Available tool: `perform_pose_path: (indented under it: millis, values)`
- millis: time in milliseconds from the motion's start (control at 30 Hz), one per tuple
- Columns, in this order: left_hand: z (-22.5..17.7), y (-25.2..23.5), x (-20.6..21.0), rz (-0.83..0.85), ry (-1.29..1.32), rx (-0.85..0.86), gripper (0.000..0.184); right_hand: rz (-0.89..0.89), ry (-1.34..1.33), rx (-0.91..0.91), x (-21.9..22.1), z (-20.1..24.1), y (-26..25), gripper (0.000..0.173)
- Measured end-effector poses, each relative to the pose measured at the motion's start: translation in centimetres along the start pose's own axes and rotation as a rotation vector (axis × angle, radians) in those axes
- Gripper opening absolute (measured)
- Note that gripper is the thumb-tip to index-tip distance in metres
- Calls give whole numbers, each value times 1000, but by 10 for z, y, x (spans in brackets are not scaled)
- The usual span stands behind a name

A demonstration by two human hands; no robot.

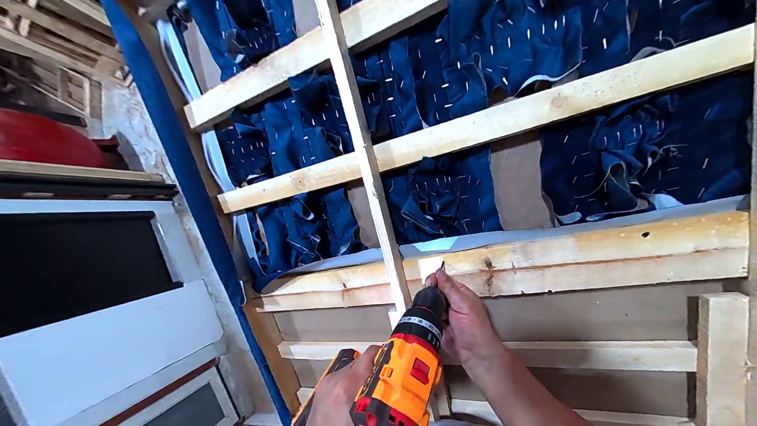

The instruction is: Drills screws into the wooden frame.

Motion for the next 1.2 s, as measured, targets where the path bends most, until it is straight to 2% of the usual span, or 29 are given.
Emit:
perform_pose_path:
  millis: [433,700,1200]
  values:
    - [-5,-8,0,-8,17,-6,39,-61,-63,17,1,1,-1,35]
    - [-7,-11,6,29,2,-56,39,-41,-68,7,-2,-2,-1,40]
    - [-11,-19,10,-9,-3,-25,36,-80,-45,38,-4,-1,-1,45]
Point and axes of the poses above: each hand's wrist, its own y-axis away from the middle knuckle, its own x-axis out of the palm, z = x × y, the point moved 7 cm from there along -y, towards the middle knuckle, and after that the axes turned 11 degrees about -x, right-handed, at the moved point
